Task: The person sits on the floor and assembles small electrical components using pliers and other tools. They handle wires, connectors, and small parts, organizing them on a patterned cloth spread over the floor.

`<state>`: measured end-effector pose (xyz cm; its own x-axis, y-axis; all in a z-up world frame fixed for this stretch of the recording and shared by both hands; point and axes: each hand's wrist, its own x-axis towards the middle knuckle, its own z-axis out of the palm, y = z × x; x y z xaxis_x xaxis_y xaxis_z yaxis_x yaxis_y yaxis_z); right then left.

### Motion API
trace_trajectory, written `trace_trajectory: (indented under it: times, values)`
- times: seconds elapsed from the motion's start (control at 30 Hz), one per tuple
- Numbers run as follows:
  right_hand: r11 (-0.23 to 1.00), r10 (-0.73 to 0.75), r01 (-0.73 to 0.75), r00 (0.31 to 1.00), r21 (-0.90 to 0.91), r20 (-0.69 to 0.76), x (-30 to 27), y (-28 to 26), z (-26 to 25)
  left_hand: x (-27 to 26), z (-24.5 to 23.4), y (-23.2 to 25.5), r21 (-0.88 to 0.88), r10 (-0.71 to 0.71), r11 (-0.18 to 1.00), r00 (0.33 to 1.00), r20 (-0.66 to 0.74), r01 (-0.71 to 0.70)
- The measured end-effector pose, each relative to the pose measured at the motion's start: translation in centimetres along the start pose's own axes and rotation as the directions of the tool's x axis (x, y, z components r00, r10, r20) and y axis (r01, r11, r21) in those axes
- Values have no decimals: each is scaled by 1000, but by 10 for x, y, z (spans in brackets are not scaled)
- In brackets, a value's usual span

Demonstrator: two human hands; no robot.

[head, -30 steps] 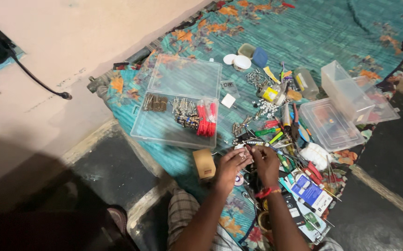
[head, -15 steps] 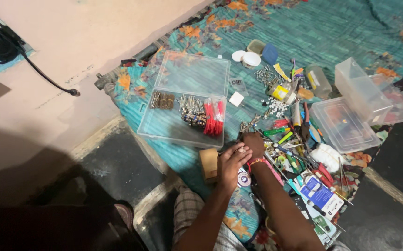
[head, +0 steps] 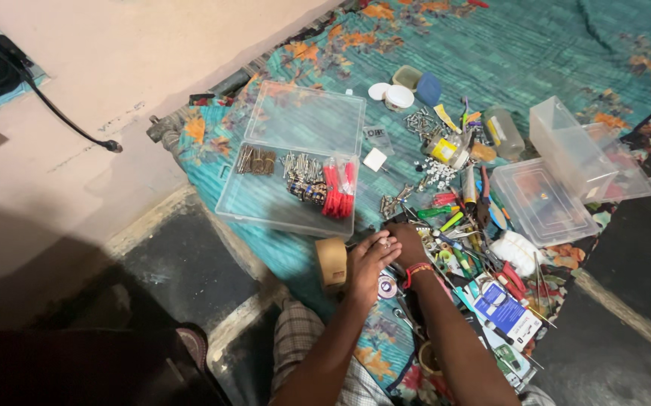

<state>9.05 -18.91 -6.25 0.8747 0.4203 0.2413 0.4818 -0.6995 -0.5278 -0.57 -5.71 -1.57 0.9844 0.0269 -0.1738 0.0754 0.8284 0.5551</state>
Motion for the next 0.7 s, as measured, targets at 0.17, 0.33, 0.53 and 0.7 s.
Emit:
trace_trajectory:
  times: [0.17, 0.33, 0.53, 0.7]
  values:
    - [963, -46, 70, 994, -262, 95, 6, 2, 16, 1, -5, 1, 42, 23, 999, 1000, -22, -22]
    - [932, 38, -12, 997, -362, 64, 9, -3, 17, 0, -5, 4, 34, 40, 999, 999, -25, -39]
    - [799, 511, -397, 844, 452, -161, 3, 3, -5, -2, -1, 6, 72, 41, 997, 997, -72, -36]
    - [722, 484, -341, 870, 602, -88, -36, -59, -78, 5, -5, 2, 3, -11, 1000, 999, -45, 11]
